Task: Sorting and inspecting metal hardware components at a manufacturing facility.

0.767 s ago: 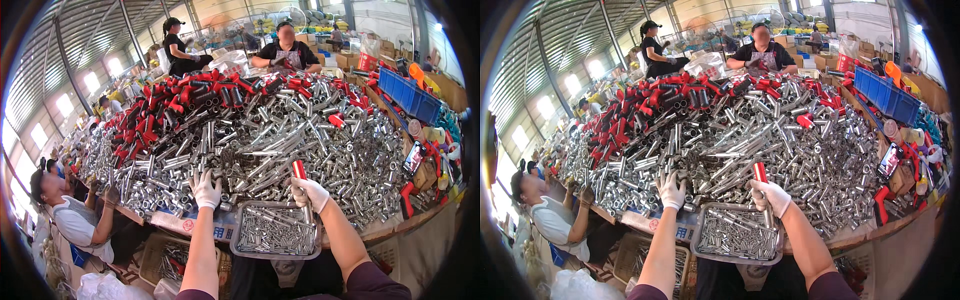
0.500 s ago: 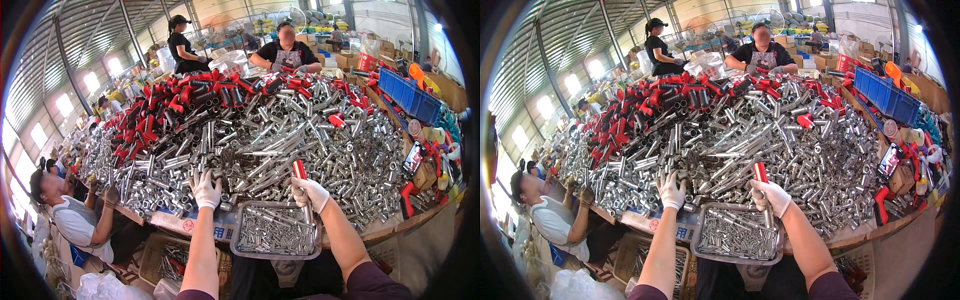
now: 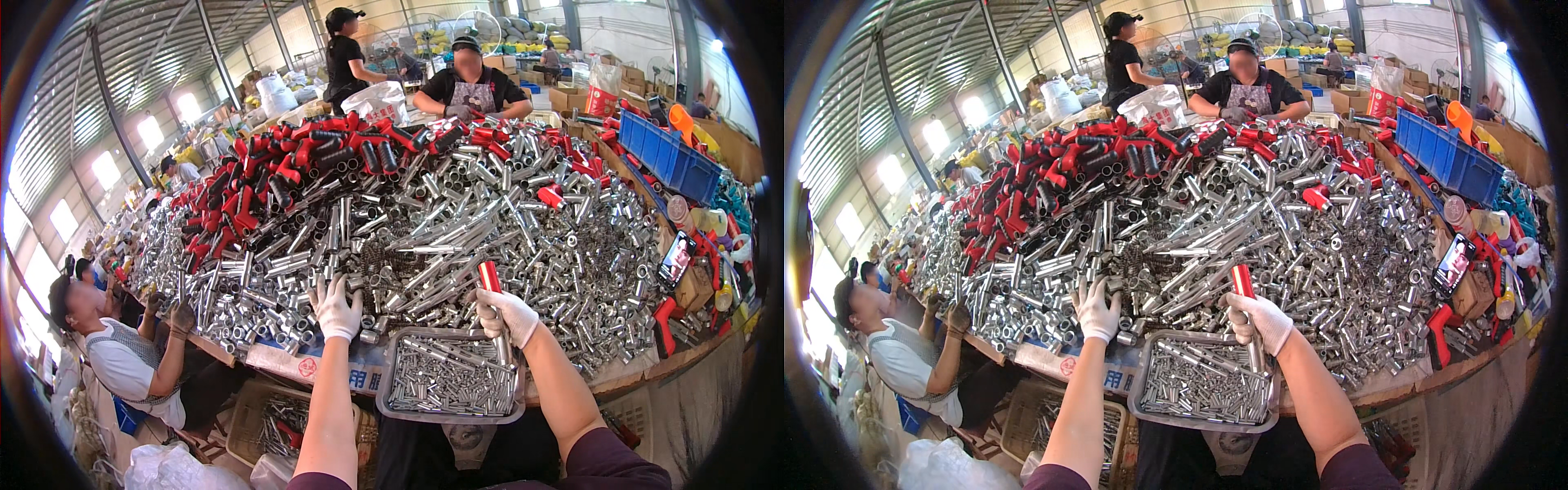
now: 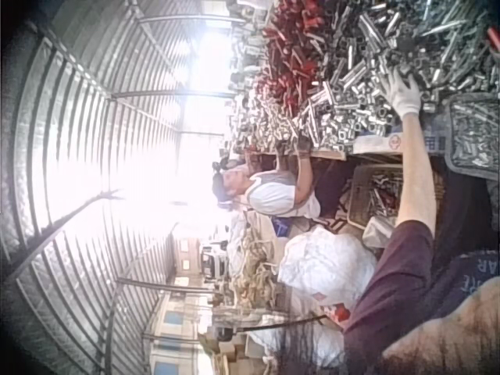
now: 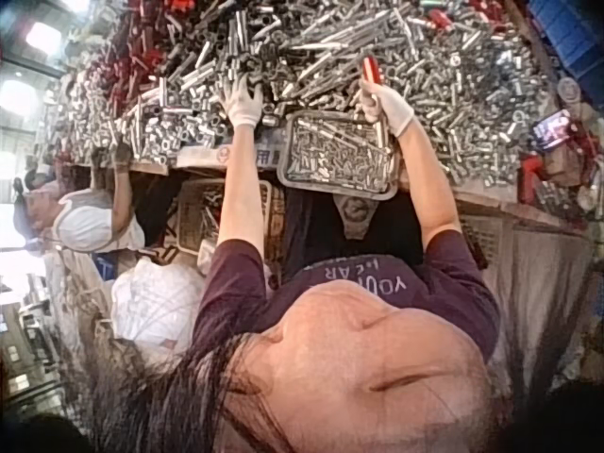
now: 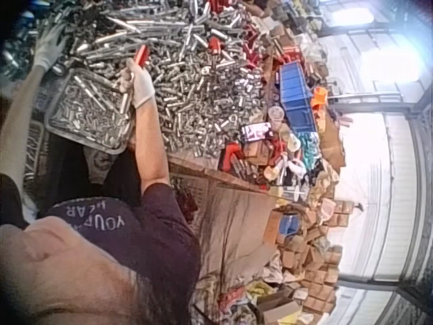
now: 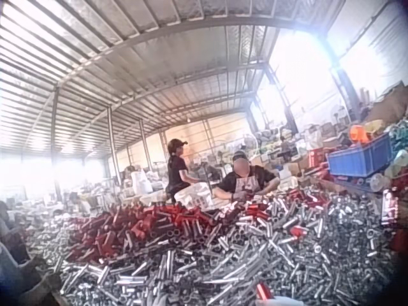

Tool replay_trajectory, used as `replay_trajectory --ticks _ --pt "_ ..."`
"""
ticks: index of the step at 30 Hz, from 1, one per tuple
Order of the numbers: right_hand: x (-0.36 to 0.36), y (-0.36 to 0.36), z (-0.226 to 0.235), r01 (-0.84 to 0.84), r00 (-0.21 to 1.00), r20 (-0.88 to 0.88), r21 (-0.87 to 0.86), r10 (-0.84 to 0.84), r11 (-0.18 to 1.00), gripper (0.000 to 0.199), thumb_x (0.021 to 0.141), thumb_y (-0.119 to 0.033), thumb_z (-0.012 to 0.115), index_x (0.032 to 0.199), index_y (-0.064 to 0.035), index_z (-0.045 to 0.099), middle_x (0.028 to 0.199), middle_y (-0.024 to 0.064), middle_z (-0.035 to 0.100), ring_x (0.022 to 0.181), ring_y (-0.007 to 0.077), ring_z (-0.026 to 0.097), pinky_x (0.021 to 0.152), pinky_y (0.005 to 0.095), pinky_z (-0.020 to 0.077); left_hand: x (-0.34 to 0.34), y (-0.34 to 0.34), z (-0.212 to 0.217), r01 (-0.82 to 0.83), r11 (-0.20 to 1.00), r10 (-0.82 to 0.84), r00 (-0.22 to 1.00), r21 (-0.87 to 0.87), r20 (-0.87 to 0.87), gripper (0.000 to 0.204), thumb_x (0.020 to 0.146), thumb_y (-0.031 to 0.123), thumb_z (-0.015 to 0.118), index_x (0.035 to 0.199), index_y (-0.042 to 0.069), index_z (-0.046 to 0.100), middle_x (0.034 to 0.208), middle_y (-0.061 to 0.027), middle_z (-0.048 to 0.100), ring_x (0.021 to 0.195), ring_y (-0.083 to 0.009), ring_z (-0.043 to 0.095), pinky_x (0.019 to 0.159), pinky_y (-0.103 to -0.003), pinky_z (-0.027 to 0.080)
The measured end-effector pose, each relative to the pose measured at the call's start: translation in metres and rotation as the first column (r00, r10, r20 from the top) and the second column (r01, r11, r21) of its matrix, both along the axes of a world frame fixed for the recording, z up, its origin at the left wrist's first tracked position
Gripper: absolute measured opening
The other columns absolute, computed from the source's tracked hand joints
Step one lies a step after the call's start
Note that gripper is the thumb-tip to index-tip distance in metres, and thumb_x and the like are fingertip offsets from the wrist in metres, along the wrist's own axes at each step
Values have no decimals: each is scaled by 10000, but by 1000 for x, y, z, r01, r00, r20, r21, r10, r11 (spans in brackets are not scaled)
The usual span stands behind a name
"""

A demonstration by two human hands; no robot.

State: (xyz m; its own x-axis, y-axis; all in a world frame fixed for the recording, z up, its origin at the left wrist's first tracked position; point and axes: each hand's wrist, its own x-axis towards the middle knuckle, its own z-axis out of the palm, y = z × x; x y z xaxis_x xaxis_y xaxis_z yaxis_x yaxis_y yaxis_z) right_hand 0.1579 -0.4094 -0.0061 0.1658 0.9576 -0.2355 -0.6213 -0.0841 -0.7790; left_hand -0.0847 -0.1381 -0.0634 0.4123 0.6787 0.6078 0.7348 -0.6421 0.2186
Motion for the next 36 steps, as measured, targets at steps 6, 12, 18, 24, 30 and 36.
replay_trajectory --ticks 6,12,18,24,30,36 --pt "0 1 1 3 1000 1 1 -3 1000 218 973 -293 610 991 -78 576 613 -66 423 459 35 361 423 223 292 1 2 0 3 1000 -2 1000 18 -13 501 856 351 653 1287 102 596 1373 -53 571 1402 -329 359 1209 -511 128" --pt "-4 13 -6 14 999 47 -83 -10 996 231 958 -285 622 907 -63 588 552 -68 371 420 45 308 392 228 233 -13 3 2 -14 983 18 1000 -184 24 474 832 349 673 1239 110 637 1309 -124 613 1353 -374 420 1136 -539 287" --pt "23 1 -32 35 999 27 21 -35 999 228 1013 -364 531 980 -147 591 564 -70 317 398 47 285 371 223 220 8 -5 4 -17 997 18 1000 -74 17 509 884 397 613 1323 143 584 1413 -56 542 1429 -330 328 1207 -485 146" --pt "11 11 -28 25 997 70 10 -26 1000 227 1005 -367 544 1022 -145 591 580 -67 329 404 52 291 379 232 223 -8 -7 7 -31 994 37 998 -109 48 528 878 394 624 1338 141 565 1419 -45 531 1436 -324 318 1215 -486 125" --pt "8 11 -25 46 995 83 11 -46 999 214 1004 -346 545 1025 -136 586 580 -67 328 408 48 293 382 229 217 -10 -4 4 -29 997 31 999 -73 38 527 874 387 633 1337 144 564 1412 -46 536 1431 -324 327 1213 -490 132" --pt "12 7 -20 55 997 58 6 -56 998 210 1001 -342 547 1017 -136 584 582 -68 330 407 46 288 381 222 212 0 -9 9 -22 994 25 999 -105 34 525 884 398 624 1342 148 563 1415 -55 534 1417 -332 346 1210 -489 140"
